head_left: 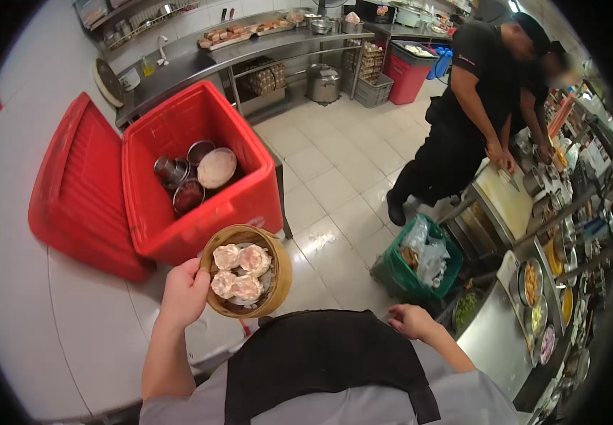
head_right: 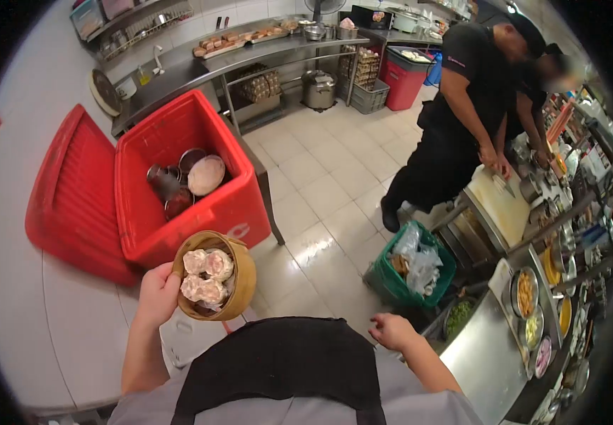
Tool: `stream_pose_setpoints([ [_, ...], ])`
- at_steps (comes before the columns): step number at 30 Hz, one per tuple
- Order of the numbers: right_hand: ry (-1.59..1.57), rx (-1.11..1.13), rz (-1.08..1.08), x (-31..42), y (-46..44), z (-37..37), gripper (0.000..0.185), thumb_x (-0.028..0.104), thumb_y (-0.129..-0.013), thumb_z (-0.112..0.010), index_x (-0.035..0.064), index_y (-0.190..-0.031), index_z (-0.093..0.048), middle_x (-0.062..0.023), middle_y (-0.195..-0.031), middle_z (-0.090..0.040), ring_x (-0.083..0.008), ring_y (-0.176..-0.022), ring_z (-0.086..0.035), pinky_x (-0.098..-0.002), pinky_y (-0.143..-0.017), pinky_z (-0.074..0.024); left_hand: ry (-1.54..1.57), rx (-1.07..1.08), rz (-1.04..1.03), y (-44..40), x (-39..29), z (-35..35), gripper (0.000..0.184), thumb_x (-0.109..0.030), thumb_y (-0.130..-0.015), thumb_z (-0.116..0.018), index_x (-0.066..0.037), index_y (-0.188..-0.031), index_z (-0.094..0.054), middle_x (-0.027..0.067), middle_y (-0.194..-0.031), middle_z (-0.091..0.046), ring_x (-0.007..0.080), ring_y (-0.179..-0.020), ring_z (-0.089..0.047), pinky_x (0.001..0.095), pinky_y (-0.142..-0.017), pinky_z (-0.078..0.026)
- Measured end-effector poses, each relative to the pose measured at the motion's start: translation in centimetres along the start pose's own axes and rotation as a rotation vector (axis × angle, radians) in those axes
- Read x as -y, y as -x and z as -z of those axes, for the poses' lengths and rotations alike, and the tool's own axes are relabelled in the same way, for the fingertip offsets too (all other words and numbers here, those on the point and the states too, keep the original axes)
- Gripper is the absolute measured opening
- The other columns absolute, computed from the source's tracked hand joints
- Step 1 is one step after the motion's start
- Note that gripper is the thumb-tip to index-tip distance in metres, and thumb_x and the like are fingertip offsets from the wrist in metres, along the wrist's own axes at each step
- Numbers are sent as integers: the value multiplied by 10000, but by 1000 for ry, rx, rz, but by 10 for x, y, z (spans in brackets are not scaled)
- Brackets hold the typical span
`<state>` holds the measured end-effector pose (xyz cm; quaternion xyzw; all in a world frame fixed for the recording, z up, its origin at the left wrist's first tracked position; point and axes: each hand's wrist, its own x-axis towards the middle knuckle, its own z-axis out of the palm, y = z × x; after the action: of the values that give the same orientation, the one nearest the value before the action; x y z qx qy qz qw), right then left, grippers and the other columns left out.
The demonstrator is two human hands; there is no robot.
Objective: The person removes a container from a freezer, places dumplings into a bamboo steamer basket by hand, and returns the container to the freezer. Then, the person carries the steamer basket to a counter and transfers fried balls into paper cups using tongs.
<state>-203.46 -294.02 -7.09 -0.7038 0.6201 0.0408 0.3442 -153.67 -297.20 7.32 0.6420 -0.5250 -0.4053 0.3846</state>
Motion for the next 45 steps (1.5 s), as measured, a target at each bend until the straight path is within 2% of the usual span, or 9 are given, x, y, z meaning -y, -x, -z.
stream_pose_setpoints([
  [15, -22, 42, -253, -118, -322, 204, 430, 373, -837, -678, 116, -1181, -666, -129, -961, -723, -325, -908, -682, -413, -820, -539, -34, -130, -50, -368, -85, -70, 267, -48, -929, -449, 60, -998, -682, 32, -882, -683, 90, -774, -600, 266, -707, -495],
  [21, 94, -13, 34, -110, -494, 332, 451, 361, -858, -625, 97, -1224, -636, -163, -1005, -718, -348, -992, -664, -432, -866, -525, 16, -181, 78, -482, -142, -105, 263, -64, -950, -441, 52, -986, -674, 13, -829, -664, 55, -671, -555, 218, -585, -440],
  [27, -82, -33, 153, -66, -672, 421, 435, 359, -864, -618, 101, -1213, -645, -178, -1077, -701, -364, -1020, -652, -449, -884, -516, -27, -168, 105, -636, -117, -134, 254, -102, -955, -477, 32, -969, -692, 9, -800, -677, 64, -650, -579, 231, -565, -455],
  [32, 38, 97, 64, -96, -776, 459, 438, 371, -866, -621, 111, -1218, -645, -186, -1133, -683, -370, -1070, -632, -456, -919, -498, -96, -126, -40, -798, -98, -185, 264, -47, -912, -443, 54, -949, -684, 30, -815, -689, 105, -706, -609, 299, -629, -500],
  [36, 98, 217, -62, -132, -811, 495, 465, 395, -858, -636, 103, -1220, -642, -174, -1143, -679, -361, -1082, -629, -445, -923, -496, -416, -35, 73, -929, -114, -222, 258, -111, -888, -478, 63, -926, -665, 146, -777, -700, 194, -719, -652, 356, -680, -509],
  [38, 22, 191, -120, -171, -841, 494, 479, 430, -860, -639, 106, -1213, -644, -155, -1080, -704, -359, -1041, -648, -435, -888, -510, -244, -22, -26, -990, -121, -254, 269, -158, -879, -497, 56, -927, -653, 246, -760, -664, 294, -729, -679, 399, -701, -511],
  [40, -59, 176, -238, -206, -859, 515, 460, 421, -847, -648, 109, -1185, -659, -171, -1049, -707, -338, -1027, -656, -430, -883, -510, -351, 55, -95, -1052, -146, -290, 272, -151, -882, -490, 55, -947, -654, 244, -795, -677, 292, -760, -689, 396, -715, -512],
  [43, -132, 219, -395, -255, -880, 545, 392, 391, -854, -624, 98, -1108, -685, -178, -996, -710, -314, -949, -666, -428, -838, -521, -429, 163, -148, -1130, -188, -350, 286, -81, -899, -462, 56, -1029, -678, 135, -868, -724, 161, -784, -663, 311, -729, -514],
  [45, -157, 317, -488, -295, -903, 571, 348, 369, -866, -597, 79, -1030, -699, -168, -928, -713, -280, -803, -684, -423, -743, -546, -376, 181, -220, -1172, -220, -401, 270, -123, -887, -476, 52, -972, -664, 207, -823, -693, 262, -767, -679, 373, -723, -513],
])
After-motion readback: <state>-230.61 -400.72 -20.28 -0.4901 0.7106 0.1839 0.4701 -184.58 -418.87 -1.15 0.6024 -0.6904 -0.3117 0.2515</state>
